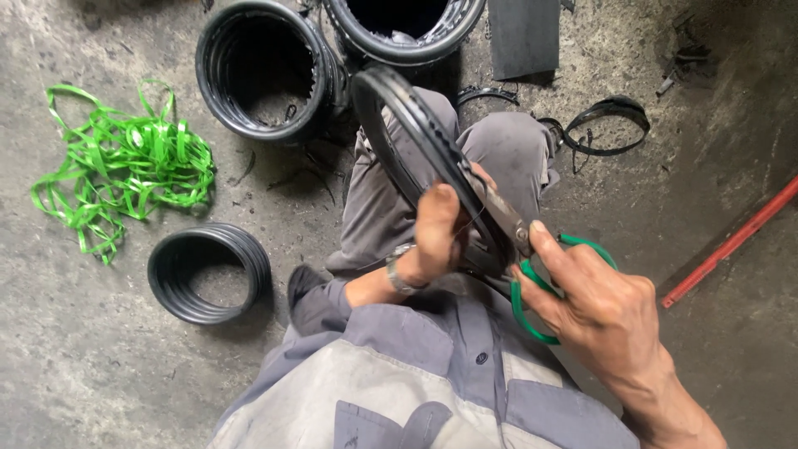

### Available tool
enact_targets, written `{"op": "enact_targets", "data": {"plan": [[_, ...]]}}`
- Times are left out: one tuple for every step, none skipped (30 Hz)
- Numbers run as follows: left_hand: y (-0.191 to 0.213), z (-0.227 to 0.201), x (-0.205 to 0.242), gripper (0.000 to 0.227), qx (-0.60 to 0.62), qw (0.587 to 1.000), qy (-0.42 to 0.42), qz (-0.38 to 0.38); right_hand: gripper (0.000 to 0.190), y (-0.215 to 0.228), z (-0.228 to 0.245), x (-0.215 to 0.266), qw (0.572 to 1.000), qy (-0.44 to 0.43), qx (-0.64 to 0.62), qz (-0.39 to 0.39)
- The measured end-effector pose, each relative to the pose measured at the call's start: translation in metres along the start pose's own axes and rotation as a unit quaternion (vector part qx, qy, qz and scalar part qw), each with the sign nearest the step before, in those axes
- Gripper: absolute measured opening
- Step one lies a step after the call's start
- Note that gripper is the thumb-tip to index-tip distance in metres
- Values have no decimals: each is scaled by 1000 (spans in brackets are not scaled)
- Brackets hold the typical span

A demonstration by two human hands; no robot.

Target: The person sits on the workshop floor and cuts black rubber rings into strips using green-handled shears, rotating each ring by hand as they cut along it. Cut pieces and green plastic scraps accumulate on the floor around them as they work through the rings one at a time.

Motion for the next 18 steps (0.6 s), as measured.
{"op": "enact_targets", "data": {"plan": [[-3, -18, -9, 58, -3, 1000, 2, 2, 55, 1, 1, 1, 1000, -2, -3, -3], [-6, -37, -18, 63, 52, 999, -4, -2, 56, 2, 1, 2, 1000, 0, -9, -8], [-8, -56, -23, 68, 107, 994, -10, -11, 56, 3, 3, 4, 1000, 3, -16, -10], [-12, -64, -25, 68, 103, 995, -8, -13, 56, 3, 6, 7, 1000, 1, -21, -9], [-14, -71, -30, 70, 150, 987, -2, -52, 56, 5, 7, 7, 999, 14, -26, -14], [-15, -79, -35, 71, 196, 976, 3, -92, 56, 7, 10, 8, 999, 26, -31, -18], [-22, -83, -32, 71, 193, 977, -2, -93, 56, 8, 11, 9, 999, 32, -34, -18], [-28, -88, -30, 67, 193, 976, -27, -98, 56, 10, 14, 11, 998, 50, -38, -24], [-35, -94, -31, 64, 192, 975, -55, -94, 56, 11, 16, 12, 996, 69, -39, -38], [-36, -96, -35, 64, 189, 976, -62, -86, 56, 10, 14, 9, 995, 76, -37, -46], [-38, -96, -34, 64, 181, 976, -75, -94, 57, 11, 12, 11, 995, 75, -31, -50], [-40, -95, -33, 64, 173, 976, -88, -103, 57, 11, 10, 13, 995, 74, -25, -54], [-38, -95, -32, 64, 171, 976, -87, -103, 57, 8, 10, 14, 995, 73, -28, -55], [-35, -96, -32, 65, 164, 977, -90, -107, 56, 6, 10, 15, 995, 75, -28, -59], [-32, -97, -35, 66, 155, 978, -94, -107, 56, 4, 10, 13, 994, 77, -29, -66], [-31, -98, -37, 66, 151, 978, -94, -105, 56, 2, 8, 12, 994, 78, -32, -69], [-29, -96, -36, 65, 135, 979, -89, -122, 56, 1, 7, 14, 994, 83, -32, -71], [-26, -95, -35, 65, 118, 980, -84, -139, 55, -1, 7, 15, 993, 88, -31, -73]]}}
Point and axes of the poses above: each hand's wrist, its own x-axis away from the middle knuckle, its own y-axis out of the back of the hand, z = x × y, the point moved 4 cm from there along -x, towards the middle knuckle, and after that the axes turned 11 degrees about -x, right-handed, at the moved point
